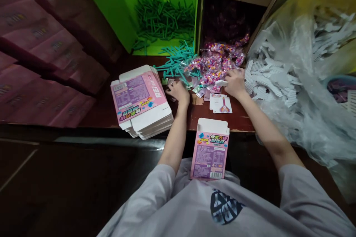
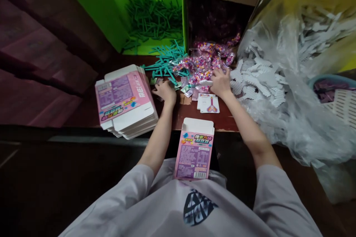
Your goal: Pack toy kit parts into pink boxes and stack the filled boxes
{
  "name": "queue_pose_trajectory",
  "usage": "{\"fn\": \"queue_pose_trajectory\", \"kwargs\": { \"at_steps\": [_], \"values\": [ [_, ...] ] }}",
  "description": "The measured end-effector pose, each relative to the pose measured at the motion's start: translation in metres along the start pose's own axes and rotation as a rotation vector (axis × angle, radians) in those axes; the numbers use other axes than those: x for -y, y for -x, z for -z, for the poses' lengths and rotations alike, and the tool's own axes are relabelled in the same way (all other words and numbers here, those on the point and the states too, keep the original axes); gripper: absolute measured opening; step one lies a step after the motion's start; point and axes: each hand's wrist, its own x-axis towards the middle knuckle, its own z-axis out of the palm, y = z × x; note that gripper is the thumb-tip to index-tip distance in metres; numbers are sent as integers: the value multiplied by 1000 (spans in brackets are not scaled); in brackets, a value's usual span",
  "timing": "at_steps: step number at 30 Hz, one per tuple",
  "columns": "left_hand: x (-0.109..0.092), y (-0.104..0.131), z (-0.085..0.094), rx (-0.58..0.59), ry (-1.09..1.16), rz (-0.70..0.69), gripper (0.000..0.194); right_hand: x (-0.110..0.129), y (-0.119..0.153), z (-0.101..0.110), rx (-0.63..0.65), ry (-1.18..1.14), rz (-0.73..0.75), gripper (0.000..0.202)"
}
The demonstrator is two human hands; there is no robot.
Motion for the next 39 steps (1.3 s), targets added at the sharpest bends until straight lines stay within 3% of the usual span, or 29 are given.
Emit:
{"fn": "queue_pose_trajectory", "kwargs": {
  "at_steps": [2, 5, 9, 12, 16, 24, 29, 33, 34, 36, 39],
  "values": [
    [-3, 3, 4, 19, -61, -40, 24, 10, -18, -21, 60, -60, 117, 28],
    [-8, 9, 6, 72, -204, -33, 25, 18, -40, -44, 95, -9, 108, 26],
    [-11, 14, 2, 96, -361, 22, 41, 14, -47, -46, 87, 124, 102, 20],
    [-9, 16, -1, 188, -405, 0, 38, 5, -39, -33, -35, 125, 81, 20],
    [-6, 17, -1, 271, -398, -183, 42, 2, -21, -7, -277, 99, 13, 31],
    [-12, 18, 0, 256, -331, -233, 34, 24, 18, 54, -572, 90, -71, 34],
    [-12, 32, 14, 245, -49, -321, 29, 26, 58, 94, -788, -30, -91, 31],
    [-19, 81, 41, 184, 624, -390, 36, 34, 92, 109, -905, -324, -161, 47],
    [-20, 97, 47, 218, 777, -368, 37, 36, 99, 108, -911, -390, -184, 48],
    [-19, 126, 56, 393, 959, -282, 38, 40, 111, 102, -891, -512, -210, 49],
    [-8, 150, 60, 598, 970, -186, 41, 43, 123, 84, -798, -680, -236, 48]
  ]
}}
